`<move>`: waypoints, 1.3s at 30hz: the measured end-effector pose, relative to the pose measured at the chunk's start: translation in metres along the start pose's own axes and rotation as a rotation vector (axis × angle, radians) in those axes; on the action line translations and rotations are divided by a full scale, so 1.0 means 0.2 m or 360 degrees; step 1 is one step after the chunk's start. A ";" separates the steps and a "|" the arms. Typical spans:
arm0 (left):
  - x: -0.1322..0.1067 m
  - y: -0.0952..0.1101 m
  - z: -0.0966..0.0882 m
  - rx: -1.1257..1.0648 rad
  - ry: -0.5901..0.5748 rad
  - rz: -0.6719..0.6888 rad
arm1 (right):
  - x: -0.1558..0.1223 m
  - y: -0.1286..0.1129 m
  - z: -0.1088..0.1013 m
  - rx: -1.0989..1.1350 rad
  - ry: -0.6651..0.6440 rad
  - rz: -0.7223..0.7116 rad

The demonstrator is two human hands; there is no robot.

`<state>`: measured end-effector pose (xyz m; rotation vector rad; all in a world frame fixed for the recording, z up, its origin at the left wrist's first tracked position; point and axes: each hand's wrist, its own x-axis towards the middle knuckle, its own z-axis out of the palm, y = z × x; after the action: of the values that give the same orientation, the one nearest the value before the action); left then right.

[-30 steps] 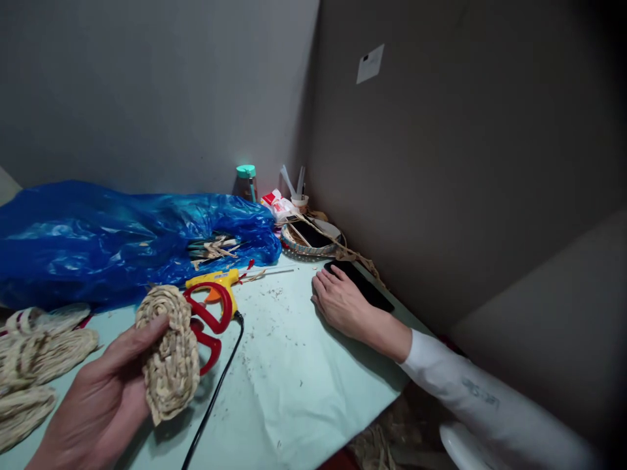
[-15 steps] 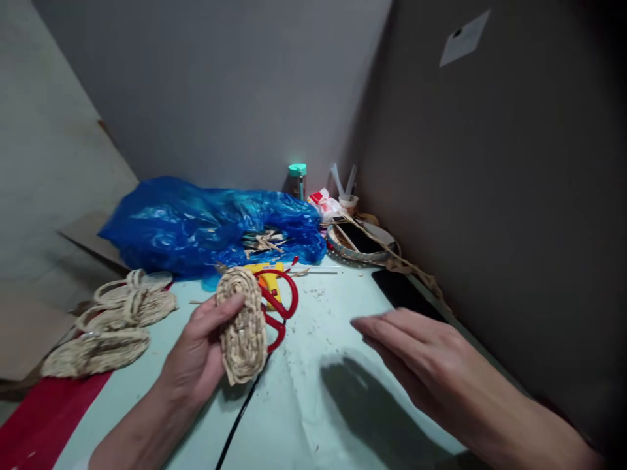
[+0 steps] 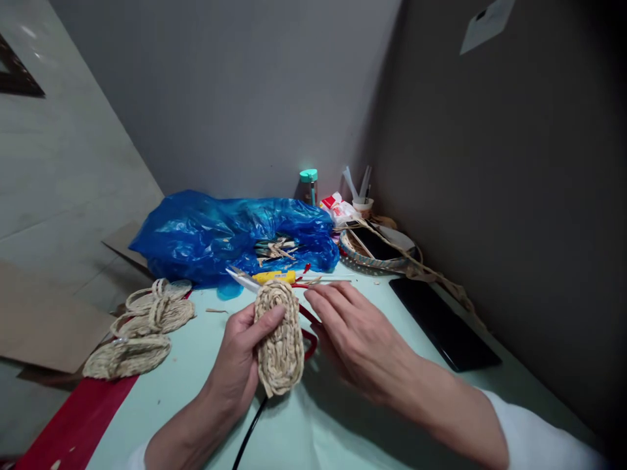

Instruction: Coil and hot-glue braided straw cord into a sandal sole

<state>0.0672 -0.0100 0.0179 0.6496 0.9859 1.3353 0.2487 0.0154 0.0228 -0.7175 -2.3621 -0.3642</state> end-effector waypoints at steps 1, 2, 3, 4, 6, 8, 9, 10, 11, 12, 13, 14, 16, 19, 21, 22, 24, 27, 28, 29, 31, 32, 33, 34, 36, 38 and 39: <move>0.00 -0.01 0.01 -0.0001 -0.0018 -0.0027 | -0.01 0.00 0.02 -0.0036 -0.0007 0.0028; 0.00 -0.03 0.01 -0.0001 -0.0042 -0.0053 | -0.01 0.00 0.04 -0.0079 0.0018 0.0052; -0.01 -0.04 0.02 -0.0001 -0.0069 -0.0069 | -0.02 -0.01 0.06 -0.0104 0.0062 0.0068; -0.01 -0.05 0.03 -0.0003 -0.0095 -0.0071 | -0.03 -0.01 0.08 -0.0112 0.0109 0.0066; -0.01 -0.06 0.04 0.0011 -0.0138 -0.0061 | -0.05 -0.01 0.10 -0.0079 0.0168 0.0043; -0.02 -0.06 0.05 0.0029 -0.0147 -0.0059 | -0.07 -0.01 0.10 -0.0006 0.0183 0.0077; -0.02 -0.06 0.05 0.0032 -0.0145 -0.0070 | -0.08 0.00 0.10 0.0034 0.0176 0.0122; -0.02 -0.06 0.05 0.0025 -0.0144 -0.0081 | -0.08 0.01 0.10 0.0072 0.0160 0.0181; -0.02 -0.06 0.05 0.0002 -0.0140 -0.0087 | -0.09 0.02 0.10 0.0109 0.0140 0.0258; -0.01 -0.06 0.04 -0.0038 -0.0137 -0.0081 | -0.09 0.04 0.10 0.0149 0.0121 0.0351; 0.00 -0.06 0.04 -0.0085 -0.0126 -0.0069 | -0.09 0.06 0.10 0.0198 0.0105 0.0460; 0.01 -0.06 0.04 -0.0129 -0.0101 -0.0055 | -0.09 0.09 0.10 0.0262 0.0096 0.0580; 0.03 -0.05 0.03 -0.0218 0.0022 -0.0028 | -0.08 0.13 0.09 0.0413 0.0081 0.0789; 0.07 -0.02 0.03 -0.0342 0.0289 -0.0032 | -0.07 0.17 0.06 0.1055 0.0035 0.1050; 0.08 0.00 0.03 -0.0404 0.0373 -0.0037 | -0.06 0.16 0.05 0.1717 0.0026 0.1240; 0.08 0.01 0.03 -0.0418 0.0370 -0.0036 | -0.05 0.14 0.04 0.2022 0.0024 0.1336; 0.08 0.02 0.03 -0.0423 0.0318 -0.0027 | -0.03 0.11 0.03 0.2386 -0.0022 0.1482; 0.07 0.02 0.04 -0.0411 0.0224 -0.0007 | -0.01 0.06 0.02 0.2549 -0.0152 0.1600; 0.07 0.02 0.04 -0.0407 0.0203 0.0000 | -0.01 0.05 0.03 0.2552 -0.0166 0.1617; 0.07 0.02 0.05 -0.0404 0.0193 0.0009 | -0.01 0.04 0.03 0.2547 -0.0171 0.1630; 0.06 0.02 0.05 -0.0403 0.0191 0.0013 | -0.01 0.02 0.05 0.2542 -0.0171 0.1659; 0.06 0.01 0.06 -0.0402 0.0197 0.0009 | -0.02 0.02 0.06 0.2532 -0.0179 0.1666; 0.06 0.01 0.06 -0.0398 0.0211 0.0002 | -0.02 0.01 0.07 0.2519 -0.0182 0.1662; 0.05 0.01 0.06 -0.0392 0.0227 -0.0005 | -0.03 0.00 0.08 0.2506 -0.0180 0.1648; 0.05 0.01 0.06 -0.0377 0.0263 -0.0017 | -0.04 -0.01 0.10 0.2481 -0.0154 0.1620; 0.05 0.01 0.06 -0.0376 0.0295 -0.0014 | -0.05 -0.01 0.10 0.2462 -0.0123 0.1624; 0.05 0.01 0.06 -0.0379 0.0297 -0.0012 | -0.05 -0.01 0.10 0.2456 -0.0116 0.1637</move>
<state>0.0771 0.0012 0.0237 0.3450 0.9567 1.4992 0.2439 0.0190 0.0012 -0.8951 -1.3108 1.6752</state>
